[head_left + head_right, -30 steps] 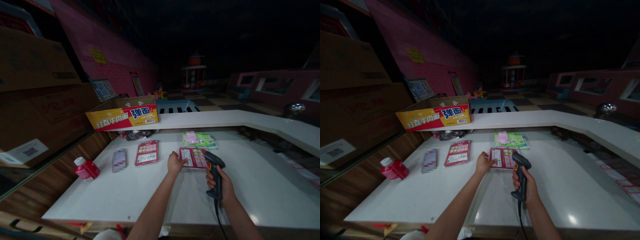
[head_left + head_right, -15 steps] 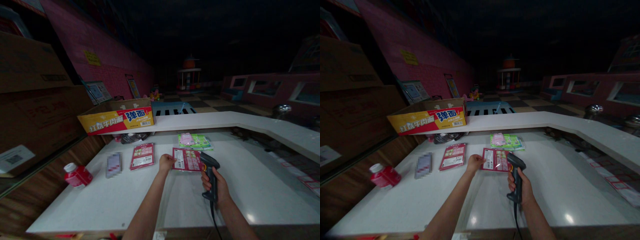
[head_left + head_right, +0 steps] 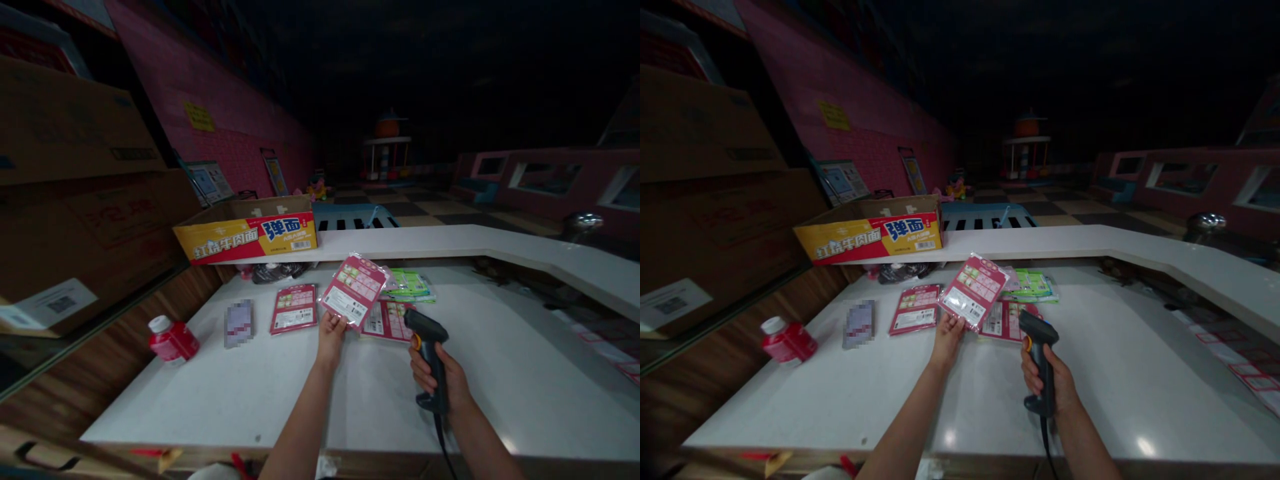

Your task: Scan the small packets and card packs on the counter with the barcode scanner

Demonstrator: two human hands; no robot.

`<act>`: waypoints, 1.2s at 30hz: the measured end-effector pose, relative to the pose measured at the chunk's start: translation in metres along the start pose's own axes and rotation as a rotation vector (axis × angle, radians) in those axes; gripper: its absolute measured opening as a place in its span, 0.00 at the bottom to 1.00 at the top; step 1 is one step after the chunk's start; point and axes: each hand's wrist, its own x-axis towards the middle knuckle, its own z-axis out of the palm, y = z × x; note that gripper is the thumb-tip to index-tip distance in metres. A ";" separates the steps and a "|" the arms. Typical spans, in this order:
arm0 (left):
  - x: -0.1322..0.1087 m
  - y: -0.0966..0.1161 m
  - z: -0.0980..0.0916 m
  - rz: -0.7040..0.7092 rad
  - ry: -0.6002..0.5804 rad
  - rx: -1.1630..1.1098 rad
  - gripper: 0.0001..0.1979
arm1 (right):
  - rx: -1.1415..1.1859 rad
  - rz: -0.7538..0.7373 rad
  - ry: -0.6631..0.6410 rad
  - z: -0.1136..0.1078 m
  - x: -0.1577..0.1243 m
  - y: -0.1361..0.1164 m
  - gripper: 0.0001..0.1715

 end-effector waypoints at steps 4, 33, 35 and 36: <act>-0.004 -0.003 0.000 0.018 0.086 -0.079 0.30 | -0.065 0.049 0.088 0.001 -0.001 -0.001 0.21; -0.006 -0.009 -0.001 0.039 0.284 -0.167 0.24 | -0.685 0.039 0.489 0.091 0.002 0.030 0.25; -0.006 -0.009 -0.003 0.031 0.274 -0.180 0.24 | -0.682 0.042 0.476 0.089 0.004 0.028 0.25; -0.006 -0.009 -0.003 0.031 0.263 -0.185 0.24 | -0.675 0.041 0.474 0.086 0.005 0.026 0.25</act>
